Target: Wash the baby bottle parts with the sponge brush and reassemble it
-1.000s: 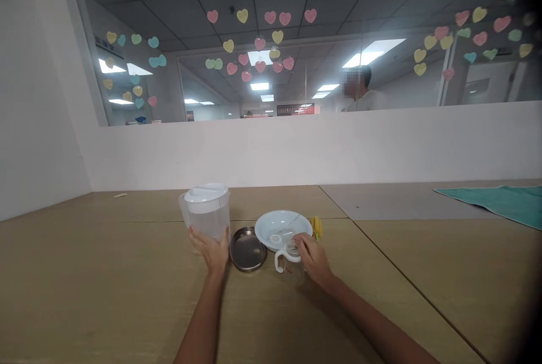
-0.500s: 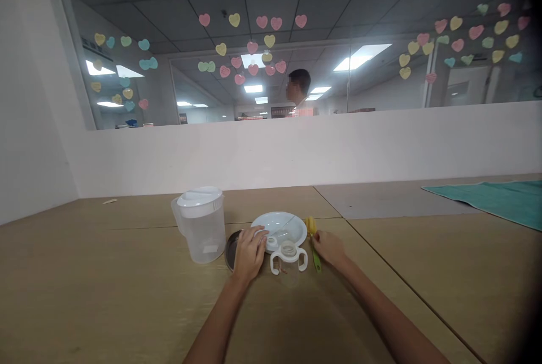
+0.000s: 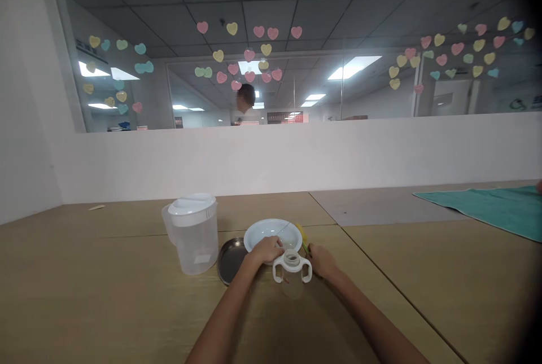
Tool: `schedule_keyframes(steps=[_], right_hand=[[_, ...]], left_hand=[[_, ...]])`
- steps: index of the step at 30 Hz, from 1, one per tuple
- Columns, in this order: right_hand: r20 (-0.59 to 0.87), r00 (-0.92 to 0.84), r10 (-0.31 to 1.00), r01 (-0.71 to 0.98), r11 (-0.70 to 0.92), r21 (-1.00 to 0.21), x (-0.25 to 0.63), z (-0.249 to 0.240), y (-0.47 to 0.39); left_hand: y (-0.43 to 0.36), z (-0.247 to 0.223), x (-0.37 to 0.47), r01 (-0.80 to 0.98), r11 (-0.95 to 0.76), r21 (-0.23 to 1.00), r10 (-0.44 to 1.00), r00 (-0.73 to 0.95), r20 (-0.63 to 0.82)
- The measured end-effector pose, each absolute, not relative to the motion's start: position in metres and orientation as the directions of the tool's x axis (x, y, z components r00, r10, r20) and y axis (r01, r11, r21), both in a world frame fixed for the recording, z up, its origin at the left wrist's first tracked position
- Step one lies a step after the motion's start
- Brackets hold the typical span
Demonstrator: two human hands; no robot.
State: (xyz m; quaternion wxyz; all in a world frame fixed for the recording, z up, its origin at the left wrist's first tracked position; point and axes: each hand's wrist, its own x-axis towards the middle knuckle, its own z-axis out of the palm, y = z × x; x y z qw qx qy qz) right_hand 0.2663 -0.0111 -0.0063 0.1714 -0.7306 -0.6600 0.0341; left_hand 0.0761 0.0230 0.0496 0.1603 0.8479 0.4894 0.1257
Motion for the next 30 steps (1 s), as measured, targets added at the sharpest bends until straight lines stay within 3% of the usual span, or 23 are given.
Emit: schedule_keyframes(steps=[8, 15, 17, 19, 21, 25, 30], right_hand=[[0.159, 0.108, 0.981, 0.959, -0.061, -0.277, 0.264, -0.004, -0.013], [0.155, 0.1, 0.983, 0.953, -0.05, -0.299, 0.267, -0.006, -0.011], [0.161, 0.107, 0.981, 0.95, -0.053, -0.309, 0.268, -0.007, -0.009], [0.171, 0.122, 0.978, 0.946, -0.062, -0.317, 0.269, -0.009, -0.007], [0.177, 0.15, 0.973, 0.932, -0.079, -0.355, 0.271, -0.009, -0.006], [0.178, 0.236, 0.955, 0.85, -0.114, -0.514, 0.278, -0.011, -0.002], [0.237, 0.289, 0.927, 0.812, -0.107, -0.574, 0.287, -0.013, 0.001]], left_hand=[[0.028, 0.046, 0.09, 0.86, -0.35, 0.371, 0.927, 0.374, 0.009], [0.011, 0.046, 0.081, 0.816, -0.316, 0.484, 0.938, 0.192, 0.288], [0.009, 0.042, 0.077, 0.686, -0.318, 0.655, 0.93, 0.091, 0.357], [0.008, 0.037, 0.072, 0.419, -0.327, 0.847, 0.93, -0.014, 0.366], [0.008, 0.033, 0.068, 0.121, -0.32, 0.94, 0.941, -0.071, 0.33], [0.005, 0.032, 0.062, -0.302, -0.264, 0.916, 0.964, -0.122, 0.238], [0.005, 0.031, 0.06, -0.41, -0.326, 0.851, 0.945, -0.176, 0.277]])
